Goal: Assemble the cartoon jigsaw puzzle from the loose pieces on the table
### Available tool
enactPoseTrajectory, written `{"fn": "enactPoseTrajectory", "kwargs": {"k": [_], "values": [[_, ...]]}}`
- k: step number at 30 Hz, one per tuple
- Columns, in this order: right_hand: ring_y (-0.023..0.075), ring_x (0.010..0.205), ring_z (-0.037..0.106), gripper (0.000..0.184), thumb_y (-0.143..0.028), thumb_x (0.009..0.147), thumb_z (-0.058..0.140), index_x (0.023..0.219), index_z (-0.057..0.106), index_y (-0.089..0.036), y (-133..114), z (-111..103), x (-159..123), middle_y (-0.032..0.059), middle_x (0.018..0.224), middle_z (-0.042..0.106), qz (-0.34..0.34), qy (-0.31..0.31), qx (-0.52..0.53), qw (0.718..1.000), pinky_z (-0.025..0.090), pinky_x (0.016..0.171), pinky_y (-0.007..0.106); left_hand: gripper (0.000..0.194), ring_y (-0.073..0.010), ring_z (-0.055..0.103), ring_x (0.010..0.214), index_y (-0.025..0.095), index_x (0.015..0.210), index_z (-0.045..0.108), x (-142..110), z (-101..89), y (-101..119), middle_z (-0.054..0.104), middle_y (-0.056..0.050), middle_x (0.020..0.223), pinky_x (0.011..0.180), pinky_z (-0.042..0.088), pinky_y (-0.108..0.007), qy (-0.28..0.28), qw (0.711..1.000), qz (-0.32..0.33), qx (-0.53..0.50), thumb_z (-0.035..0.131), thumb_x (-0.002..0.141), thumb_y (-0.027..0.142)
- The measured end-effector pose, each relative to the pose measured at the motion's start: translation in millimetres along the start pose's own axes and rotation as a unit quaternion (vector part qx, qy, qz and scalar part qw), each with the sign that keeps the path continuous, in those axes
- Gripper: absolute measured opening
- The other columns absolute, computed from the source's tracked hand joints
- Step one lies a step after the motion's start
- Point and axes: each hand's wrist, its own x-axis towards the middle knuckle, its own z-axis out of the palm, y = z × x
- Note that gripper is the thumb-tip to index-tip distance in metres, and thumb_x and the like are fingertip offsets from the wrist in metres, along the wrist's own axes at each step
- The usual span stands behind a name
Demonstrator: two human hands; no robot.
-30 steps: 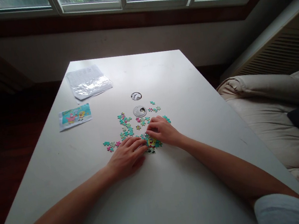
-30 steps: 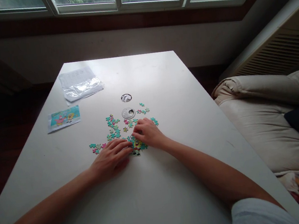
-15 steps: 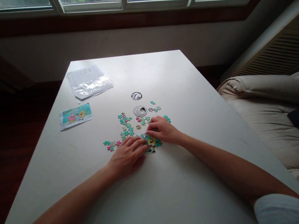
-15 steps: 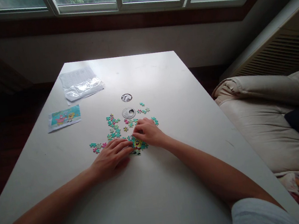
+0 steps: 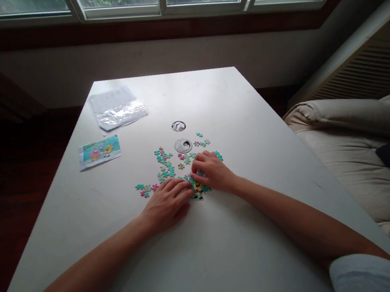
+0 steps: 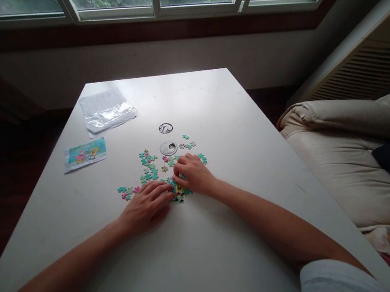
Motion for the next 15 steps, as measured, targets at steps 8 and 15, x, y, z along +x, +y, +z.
{"fn": "enactPoseTrajectory", "kwargs": {"k": [8,15], "values": [[0.0224,0.097,0.051,0.006,-0.03,0.094,0.064,0.095,0.065,-0.023,-0.7,-0.2,-0.8,0.0053,0.099,0.064,-0.024,-0.004,-0.021,0.999,0.036,0.089,0.038,0.032,-0.0265,0.052,0.128,0.022,0.129,0.058,0.5,1.0,-0.3,0.06,-0.009,0.137,0.115,0.037,-0.05,0.002,1.0,0.005,0.004,0.05,0.098,0.023],[0.0226,0.095,0.055,0.011,-0.031,0.096,0.062,0.092,0.067,-0.022,1.4,-0.4,-0.6,0.0062,0.097,0.068,-0.068,0.014,-0.044,0.997,0.038,0.088,0.039,0.031,-0.0276,0.051,0.129,0.022,0.128,0.058,0.1,-0.5,0.0,0.06,-0.009,0.136,0.114,0.038,-0.049,0.002,1.0,-0.005,0.014,0.049,0.099,0.025]]}}
